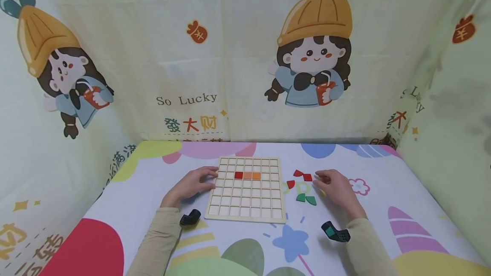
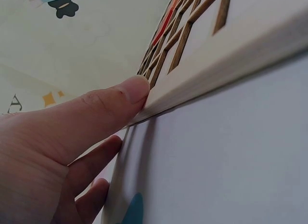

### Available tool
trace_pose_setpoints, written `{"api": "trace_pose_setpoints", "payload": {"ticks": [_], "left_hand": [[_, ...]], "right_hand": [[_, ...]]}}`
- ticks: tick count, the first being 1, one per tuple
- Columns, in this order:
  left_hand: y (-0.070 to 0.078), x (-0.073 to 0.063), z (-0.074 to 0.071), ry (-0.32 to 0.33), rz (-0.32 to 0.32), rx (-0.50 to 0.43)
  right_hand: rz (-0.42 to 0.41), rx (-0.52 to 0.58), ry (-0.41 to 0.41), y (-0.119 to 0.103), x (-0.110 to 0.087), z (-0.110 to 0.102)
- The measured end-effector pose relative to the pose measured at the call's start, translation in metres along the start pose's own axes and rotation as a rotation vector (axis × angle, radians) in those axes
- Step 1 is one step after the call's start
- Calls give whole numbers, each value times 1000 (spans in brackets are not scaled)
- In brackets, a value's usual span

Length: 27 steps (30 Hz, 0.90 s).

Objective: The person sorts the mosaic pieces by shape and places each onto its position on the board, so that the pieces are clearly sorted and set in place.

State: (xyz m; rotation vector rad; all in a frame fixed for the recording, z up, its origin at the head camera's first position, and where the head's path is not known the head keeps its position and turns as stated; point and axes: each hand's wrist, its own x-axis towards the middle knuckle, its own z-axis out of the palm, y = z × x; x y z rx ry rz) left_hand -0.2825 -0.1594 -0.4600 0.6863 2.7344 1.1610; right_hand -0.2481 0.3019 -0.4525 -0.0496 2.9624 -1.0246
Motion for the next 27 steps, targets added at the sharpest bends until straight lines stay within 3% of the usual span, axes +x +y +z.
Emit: {"api": "trace_pose_setpoints", "payload": {"ticks": [18, 27], "left_hand": [[2, 0, 0, -6, -20, 6], [4, -1, -1, 4, -13, -11]], "right_hand": [[-2, 21, -12, -11, 11, 13], [-53, 8, 11, -11, 10, 15]]}}
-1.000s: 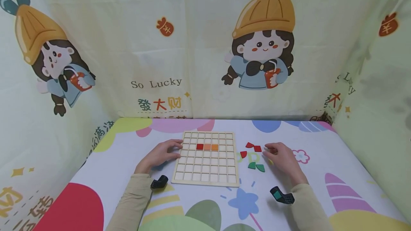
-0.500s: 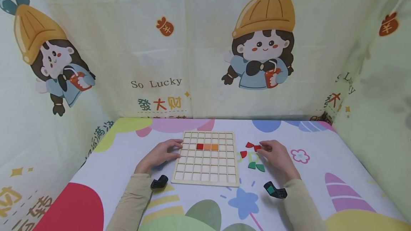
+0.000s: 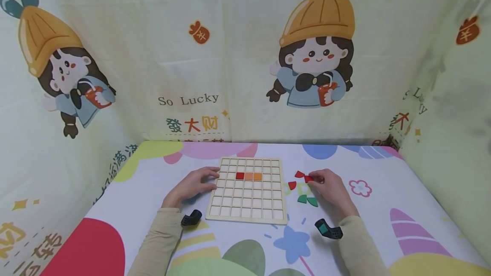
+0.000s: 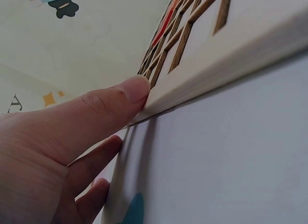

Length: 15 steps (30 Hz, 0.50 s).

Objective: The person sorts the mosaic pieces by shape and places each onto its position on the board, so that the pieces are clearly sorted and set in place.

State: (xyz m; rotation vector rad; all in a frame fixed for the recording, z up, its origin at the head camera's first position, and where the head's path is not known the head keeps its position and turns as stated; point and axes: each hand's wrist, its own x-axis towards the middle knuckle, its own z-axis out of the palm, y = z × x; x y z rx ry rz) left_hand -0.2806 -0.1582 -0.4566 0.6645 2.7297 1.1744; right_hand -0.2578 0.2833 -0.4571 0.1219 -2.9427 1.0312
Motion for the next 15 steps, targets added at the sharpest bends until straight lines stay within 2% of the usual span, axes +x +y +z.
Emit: {"api": "trace_pose_setpoints", "payload": {"ticks": [15], "left_hand": [[0, 0, 0, -4, -1, 15]], "right_hand": [[25, 5, -18, -1, 0, -2]]}}
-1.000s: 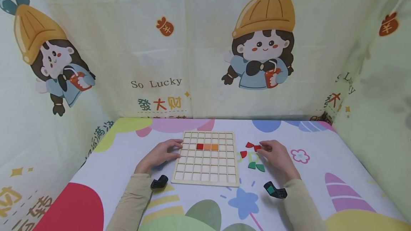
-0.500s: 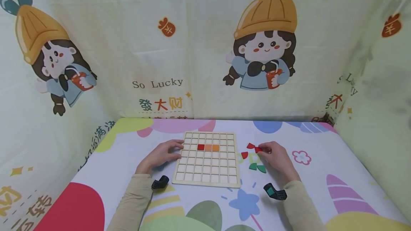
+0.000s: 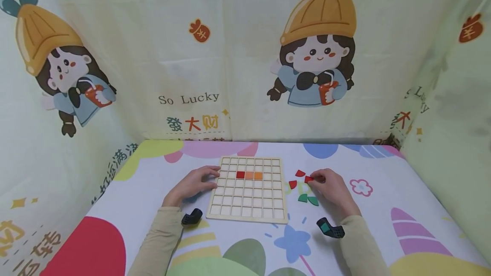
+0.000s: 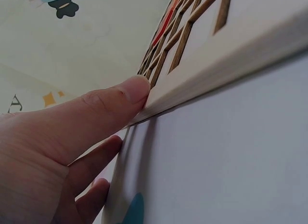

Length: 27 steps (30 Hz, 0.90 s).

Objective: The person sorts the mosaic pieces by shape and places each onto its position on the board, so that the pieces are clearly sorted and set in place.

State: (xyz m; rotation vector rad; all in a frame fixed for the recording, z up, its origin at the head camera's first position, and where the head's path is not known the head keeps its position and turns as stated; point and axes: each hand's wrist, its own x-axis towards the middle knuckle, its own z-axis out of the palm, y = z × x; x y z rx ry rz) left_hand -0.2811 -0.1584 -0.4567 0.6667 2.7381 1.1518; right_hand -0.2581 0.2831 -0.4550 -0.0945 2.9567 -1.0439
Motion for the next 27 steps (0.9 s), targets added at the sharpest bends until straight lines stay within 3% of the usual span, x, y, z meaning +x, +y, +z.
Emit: {"api": "trace_pose_setpoints", "payload": {"ticks": [13, 27], "left_hand": [[-1, 2, -1, -3, 19, 23], [-3, 1, 0, -4, 15, -14]], "right_hand": [[-73, -51, 5, -2, 1, 0], [-69, -42, 7, 1, 0, 6]]}}
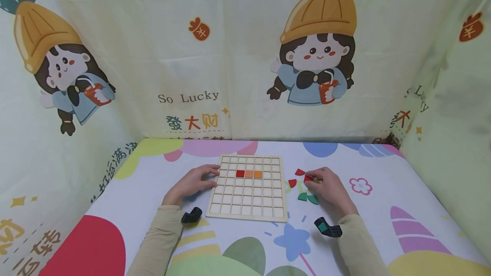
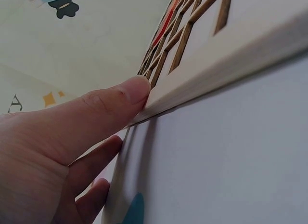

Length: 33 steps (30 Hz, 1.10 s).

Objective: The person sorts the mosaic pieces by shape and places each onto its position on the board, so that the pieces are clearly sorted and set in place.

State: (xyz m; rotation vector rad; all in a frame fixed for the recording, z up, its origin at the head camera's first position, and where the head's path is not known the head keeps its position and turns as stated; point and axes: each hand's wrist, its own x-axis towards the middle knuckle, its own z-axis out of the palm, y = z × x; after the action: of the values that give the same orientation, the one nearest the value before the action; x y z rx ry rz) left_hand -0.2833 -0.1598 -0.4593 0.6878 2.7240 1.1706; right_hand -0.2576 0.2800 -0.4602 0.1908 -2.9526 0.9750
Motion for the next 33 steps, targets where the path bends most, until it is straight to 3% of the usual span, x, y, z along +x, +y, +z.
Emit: {"api": "trace_pose_setpoints", "payload": {"ticks": [5, 16, 33], "left_hand": [[0, 0, 0, 2, 2, 1], [2, -1, -1, -2, 1, 3], [-2, 1, -1, 0, 12, 12]], "right_hand": [[-19, 2, 13, 1, 0, 0], [26, 61, 8, -4, -1, -3], [43, 77, 70, -14, 2, -2]]}}
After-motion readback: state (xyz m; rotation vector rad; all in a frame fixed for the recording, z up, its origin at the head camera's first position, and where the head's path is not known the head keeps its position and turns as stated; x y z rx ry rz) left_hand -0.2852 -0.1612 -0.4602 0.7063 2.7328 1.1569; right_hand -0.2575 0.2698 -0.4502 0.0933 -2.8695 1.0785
